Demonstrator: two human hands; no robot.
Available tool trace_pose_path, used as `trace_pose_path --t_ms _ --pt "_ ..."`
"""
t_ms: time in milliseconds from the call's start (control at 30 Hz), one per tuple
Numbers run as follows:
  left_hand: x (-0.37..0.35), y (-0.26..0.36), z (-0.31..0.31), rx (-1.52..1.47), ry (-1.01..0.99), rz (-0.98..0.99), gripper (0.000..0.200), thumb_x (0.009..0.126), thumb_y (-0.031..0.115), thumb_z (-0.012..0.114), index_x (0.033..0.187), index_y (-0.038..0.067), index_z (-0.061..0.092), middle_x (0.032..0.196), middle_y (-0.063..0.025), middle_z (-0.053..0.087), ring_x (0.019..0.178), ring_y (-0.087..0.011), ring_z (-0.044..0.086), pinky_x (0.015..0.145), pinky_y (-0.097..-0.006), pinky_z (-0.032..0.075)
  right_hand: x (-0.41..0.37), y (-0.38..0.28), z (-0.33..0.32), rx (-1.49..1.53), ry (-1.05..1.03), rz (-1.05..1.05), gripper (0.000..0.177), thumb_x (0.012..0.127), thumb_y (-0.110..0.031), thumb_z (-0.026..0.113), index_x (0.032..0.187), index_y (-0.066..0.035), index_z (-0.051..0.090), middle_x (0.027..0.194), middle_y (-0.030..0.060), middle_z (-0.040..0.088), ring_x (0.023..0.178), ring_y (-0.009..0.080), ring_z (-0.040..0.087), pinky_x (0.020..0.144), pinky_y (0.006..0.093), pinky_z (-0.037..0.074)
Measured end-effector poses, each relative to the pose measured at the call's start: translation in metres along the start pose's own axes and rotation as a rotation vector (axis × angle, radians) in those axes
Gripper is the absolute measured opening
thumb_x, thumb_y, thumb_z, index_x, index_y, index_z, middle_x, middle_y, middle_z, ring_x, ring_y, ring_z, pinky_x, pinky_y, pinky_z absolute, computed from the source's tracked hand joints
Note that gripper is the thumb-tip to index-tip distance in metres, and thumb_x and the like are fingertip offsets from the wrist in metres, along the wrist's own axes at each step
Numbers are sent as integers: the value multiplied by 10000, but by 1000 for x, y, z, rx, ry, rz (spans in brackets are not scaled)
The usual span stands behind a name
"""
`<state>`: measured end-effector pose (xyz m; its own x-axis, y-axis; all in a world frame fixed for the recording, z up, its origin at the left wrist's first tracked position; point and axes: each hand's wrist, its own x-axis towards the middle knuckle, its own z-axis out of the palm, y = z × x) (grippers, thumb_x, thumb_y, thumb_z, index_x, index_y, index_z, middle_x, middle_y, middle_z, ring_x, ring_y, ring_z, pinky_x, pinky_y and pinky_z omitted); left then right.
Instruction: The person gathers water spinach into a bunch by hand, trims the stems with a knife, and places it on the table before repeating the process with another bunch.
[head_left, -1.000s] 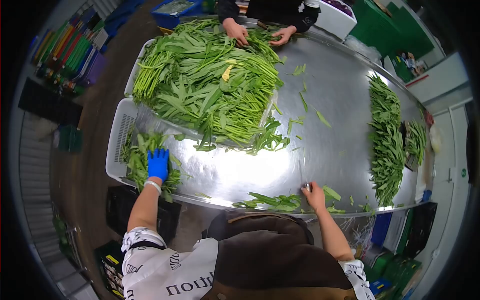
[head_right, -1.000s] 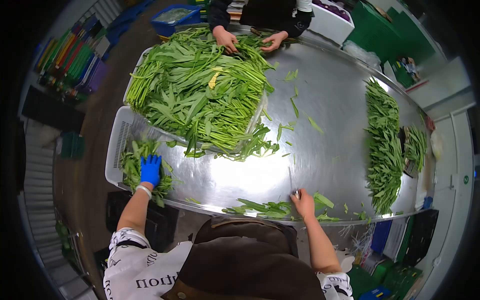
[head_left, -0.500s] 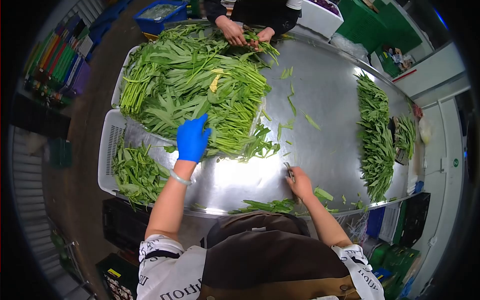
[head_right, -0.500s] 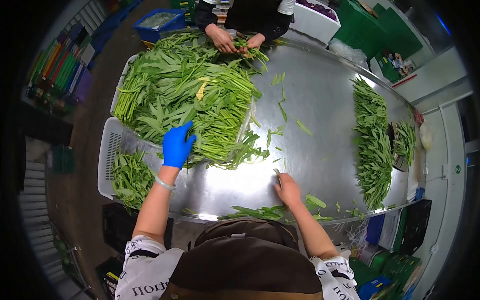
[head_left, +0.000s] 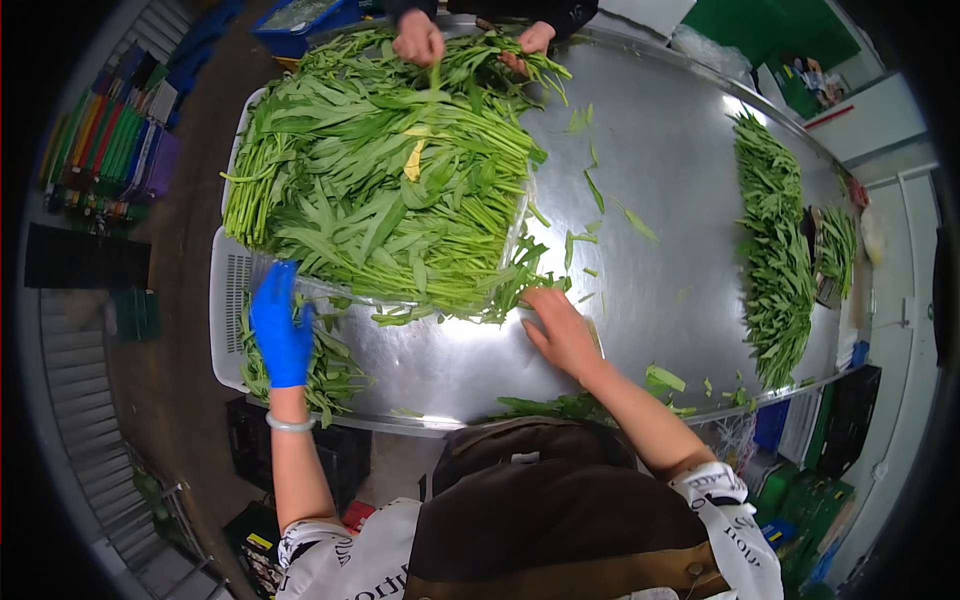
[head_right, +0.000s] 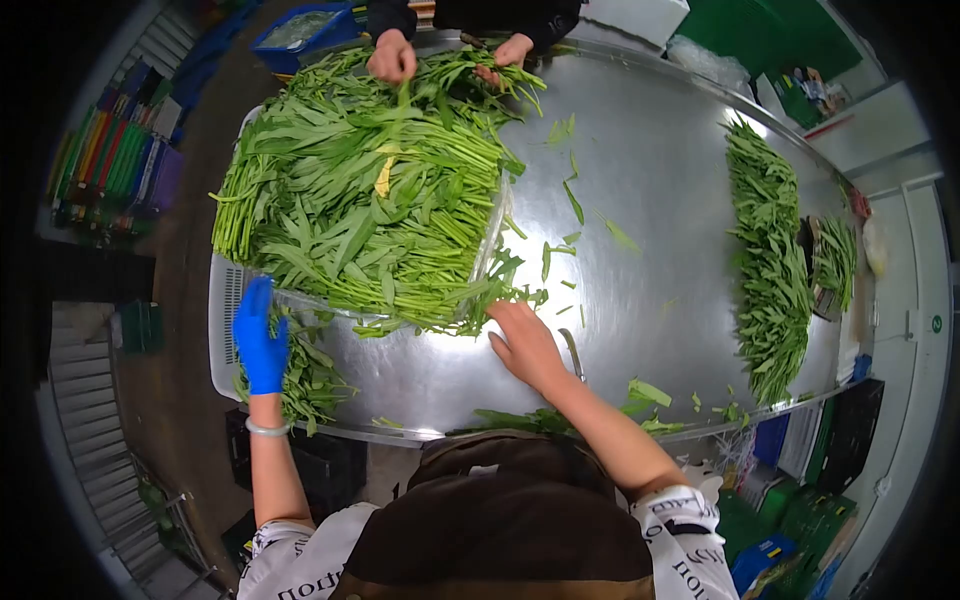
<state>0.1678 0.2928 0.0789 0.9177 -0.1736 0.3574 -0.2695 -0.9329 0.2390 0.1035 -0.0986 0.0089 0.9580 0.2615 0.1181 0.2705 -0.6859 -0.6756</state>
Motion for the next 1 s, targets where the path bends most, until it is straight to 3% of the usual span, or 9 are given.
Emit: trace_pose_path --t_ms 133,300,333,433,467,533,600,767,1000 --pt "23 83 44 -86 -345 343 793 659 11 701 1391 123 416 1414 -141 416 1290 -321 404 1079 -435 315 54 -23 7 -29 74 -100 507 763 -122 682 1220 -24 486 1279 180 480 1210 363 429 1008 427 378" --pt "49 98 110 122 -406 640 699 752 64 594 1411 94 363 1441 -144 374 1313 -323 368 1103 -454 267 84 -21 34 -26 16 -30 646 711 -171 732 1276 -30 451 1298 185 454 1224 346 413 1009 425 377" --pt "53 98 110 107 -333 674 647 781 70 549 1403 75 368 1305 -134 491 1204 -303 461 1054 -443 321 79 -22 33 0 -24 -37 643 713 -168 729 1276 -30 450 1285 185 462 1214 346 422 1002 422 383" --pt "54 99 103 255 -612 659 644 767 78 566 1386 71 388 1083 -94 560 1031 -271 526 967 -416 376 58 -32 32 111 -158 -45 570 734 -117 698 1248 -34 465 1206 164 510 1126 339 478 956 412 418" --pt "46 91 114 289 -467 735 633 717 125 636 1322 75 457 942 -69 541 911 -255 529 902 -404 391 51 -35 30 128 -136 -105 544 737 -100 689 1232 -34 473 1190 161 517 1107 337 487 938 415 429" --pt "55 92 104 163 -554 669 631 663 144 689 1265 91 505 956 -77 542 925 -265 528 906 -415 388 43 -37 31 158 -25 -166 474 758 -50 662 1199 -38 490 1167 155 531 1074 319 508 882 403 459" --pt "66 92 87 20 -561 623 579 552 146 770 1104 113 598 956 -93 545 944 -282 528 903 -425 384 34 -32 30 299 51 36 451 767 -40 654 1190 -43 497 1161 146 537 1052 302 527 851 381 474" --pt "96 74 61 -365 -406 512 409 600 98 771 980 63 623 1096 -99 582 1055 -320 539 931 -400 409 23 -16 16 364 205 175 432 758 18 659 1165 -57 535 1162 120 555 922 238 590 806 307 500" --pt "107 57 56 -537 -393 408 377 658 81 758 1002 52 606 1232 -97 591 1129 -303 539 949 -389 429 66 -23 15 150 193 34 699 734 -147 754 1336 -78 407 1266 169 505 1207 306 465 1019 395 390"
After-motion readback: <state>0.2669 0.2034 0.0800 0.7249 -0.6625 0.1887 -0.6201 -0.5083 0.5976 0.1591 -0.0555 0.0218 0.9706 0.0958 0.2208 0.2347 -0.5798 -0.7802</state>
